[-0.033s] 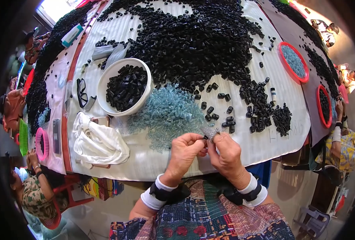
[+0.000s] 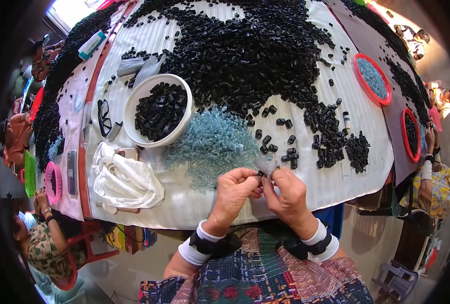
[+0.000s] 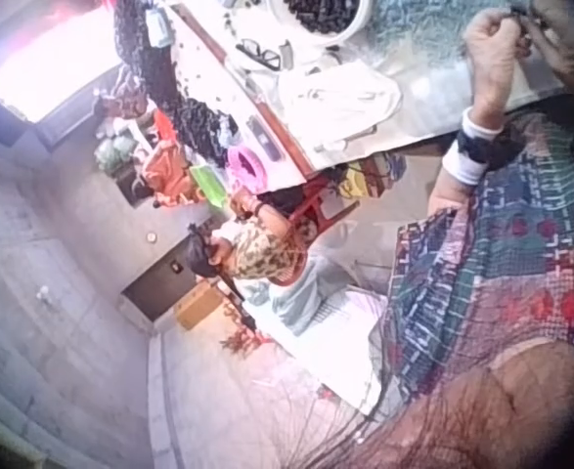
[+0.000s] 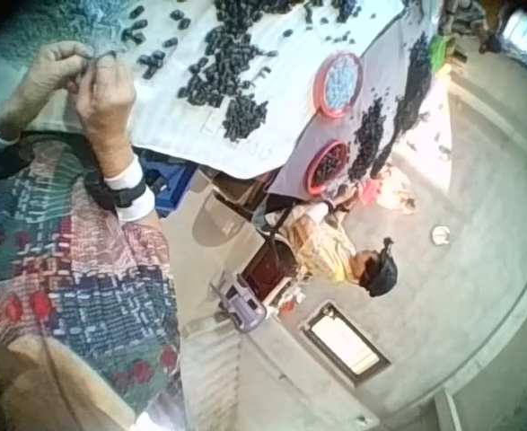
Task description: The recorder sorts and organizes small black plastic shoe components at a large communal work table.
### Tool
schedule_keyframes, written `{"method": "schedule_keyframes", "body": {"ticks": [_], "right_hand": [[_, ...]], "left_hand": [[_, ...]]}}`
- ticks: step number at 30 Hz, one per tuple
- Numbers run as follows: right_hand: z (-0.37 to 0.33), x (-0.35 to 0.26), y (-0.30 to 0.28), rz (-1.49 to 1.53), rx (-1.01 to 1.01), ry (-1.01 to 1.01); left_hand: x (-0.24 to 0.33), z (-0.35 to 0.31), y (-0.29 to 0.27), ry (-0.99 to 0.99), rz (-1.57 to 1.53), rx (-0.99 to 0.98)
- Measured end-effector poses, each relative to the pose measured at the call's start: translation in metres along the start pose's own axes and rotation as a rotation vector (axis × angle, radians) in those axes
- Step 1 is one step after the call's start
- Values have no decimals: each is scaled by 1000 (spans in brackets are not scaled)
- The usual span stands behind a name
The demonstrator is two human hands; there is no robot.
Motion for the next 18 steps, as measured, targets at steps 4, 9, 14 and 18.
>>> {"method": "schedule_keyframes", "body": {"ticks": [4, 9, 14, 18], "right_hand": [[5, 6, -8, -16, 40, -45], [2, 2, 8, -102, -82, -49], [1, -1, 9, -150, -81, -83], [0, -3, 8, -180, -80, -91]], "left_hand": [[1, 2, 1, -49, -79, -28], [4, 2, 2, -7, -65, -31], [6, 1, 5, 11, -12, -57], [6, -1, 8, -13, -12, -43]]}}
Point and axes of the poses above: each hand's wrist, its own z-axis towards the middle knuckle, its own y-axis out of the palm, x = y × z, the point moved 8 cm from there along z, towards the middle knuckle, and after that the axes turned 9 degrees about -y, right-handed, at the moved point
